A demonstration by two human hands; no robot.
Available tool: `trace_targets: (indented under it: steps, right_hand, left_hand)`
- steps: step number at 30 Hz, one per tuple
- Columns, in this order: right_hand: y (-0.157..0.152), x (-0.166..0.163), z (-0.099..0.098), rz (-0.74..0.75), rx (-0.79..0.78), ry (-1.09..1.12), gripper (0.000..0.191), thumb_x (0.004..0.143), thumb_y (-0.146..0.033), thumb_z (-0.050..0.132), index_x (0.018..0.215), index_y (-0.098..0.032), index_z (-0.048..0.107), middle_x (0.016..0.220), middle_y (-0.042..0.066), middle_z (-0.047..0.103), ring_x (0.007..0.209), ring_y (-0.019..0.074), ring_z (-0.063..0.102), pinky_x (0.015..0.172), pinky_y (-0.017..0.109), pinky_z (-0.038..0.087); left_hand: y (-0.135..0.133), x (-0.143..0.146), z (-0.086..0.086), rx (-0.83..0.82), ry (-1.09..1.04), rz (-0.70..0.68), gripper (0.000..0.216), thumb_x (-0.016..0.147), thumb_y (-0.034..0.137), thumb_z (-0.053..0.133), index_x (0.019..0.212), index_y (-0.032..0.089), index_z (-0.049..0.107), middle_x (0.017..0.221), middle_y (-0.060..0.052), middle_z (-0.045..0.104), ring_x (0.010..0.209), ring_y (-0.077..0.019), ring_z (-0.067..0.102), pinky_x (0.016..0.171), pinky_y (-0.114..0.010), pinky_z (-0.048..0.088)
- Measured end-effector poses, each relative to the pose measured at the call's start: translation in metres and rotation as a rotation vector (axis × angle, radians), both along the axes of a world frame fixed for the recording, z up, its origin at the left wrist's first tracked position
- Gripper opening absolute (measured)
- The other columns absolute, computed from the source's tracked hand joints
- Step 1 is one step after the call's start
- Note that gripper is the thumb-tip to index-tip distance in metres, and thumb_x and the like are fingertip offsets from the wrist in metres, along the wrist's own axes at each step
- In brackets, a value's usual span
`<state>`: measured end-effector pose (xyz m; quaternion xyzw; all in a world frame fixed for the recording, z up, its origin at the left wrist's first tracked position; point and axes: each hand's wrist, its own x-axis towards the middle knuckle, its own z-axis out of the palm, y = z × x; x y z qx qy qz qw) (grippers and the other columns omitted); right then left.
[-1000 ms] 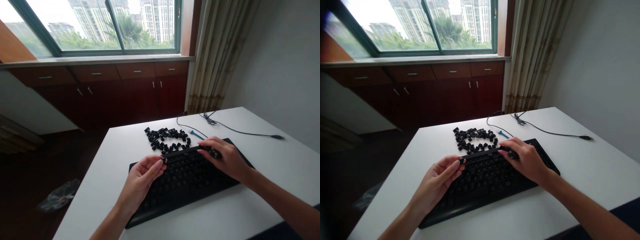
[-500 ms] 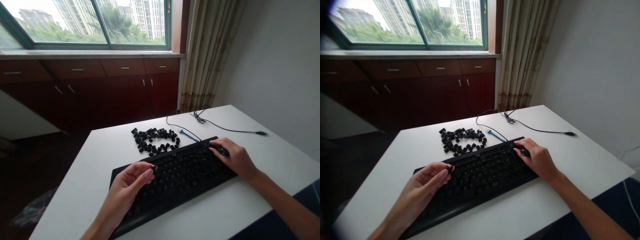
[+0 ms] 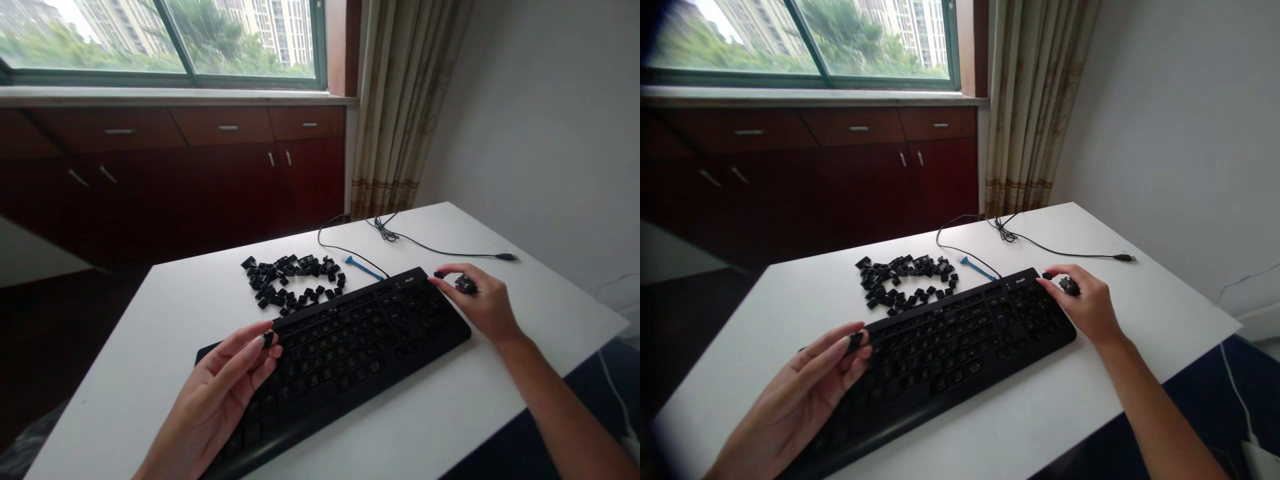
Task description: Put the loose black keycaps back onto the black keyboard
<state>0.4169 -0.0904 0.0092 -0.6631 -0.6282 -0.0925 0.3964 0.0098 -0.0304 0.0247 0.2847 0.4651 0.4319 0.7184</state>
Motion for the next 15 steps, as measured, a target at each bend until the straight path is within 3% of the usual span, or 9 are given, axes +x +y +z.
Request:
trace_targets:
  steps: [6, 15]
  right_hand:
    - [0.0005, -0.0060, -0.0009, 0.127, -0.044, 0.027, 0.017, 0.089, -0.035, 0.068, 0.103, -0.024, 0.069, 0.095, 0.006, 0.073, 0.088, 0.0233, 0.070, 0.084, 0.039, 0.056]
    - [-0.0021, -0.0074, 0.0024, 0.112, -0.010, 0.050, 0.019, 0.085, -0.038, 0.074, 0.096, -0.024, 0.069, 0.091, 0.005, 0.074, 0.084, 0.0232, 0.071, 0.081, 0.038, 0.057]
  left_hand:
    - [-0.0005, 0.0008, -0.0004, -0.079, 0.027, 0.079, 0.036, 0.065, 0.002, 0.081, 0.098, 0.015, 0.077, 0.098, -0.007, 0.075, 0.076, -0.0160, 0.073, 0.072, -0.019, 0.063]
    - [0.0010, 0.0035, -0.0010, -0.083, 0.070, 0.067, 0.035, 0.058, 0.005, 0.086, 0.089, 0.017, 0.078, 0.098, -0.006, 0.076, 0.078, -0.0173, 0.074, 0.070, -0.018, 0.063]
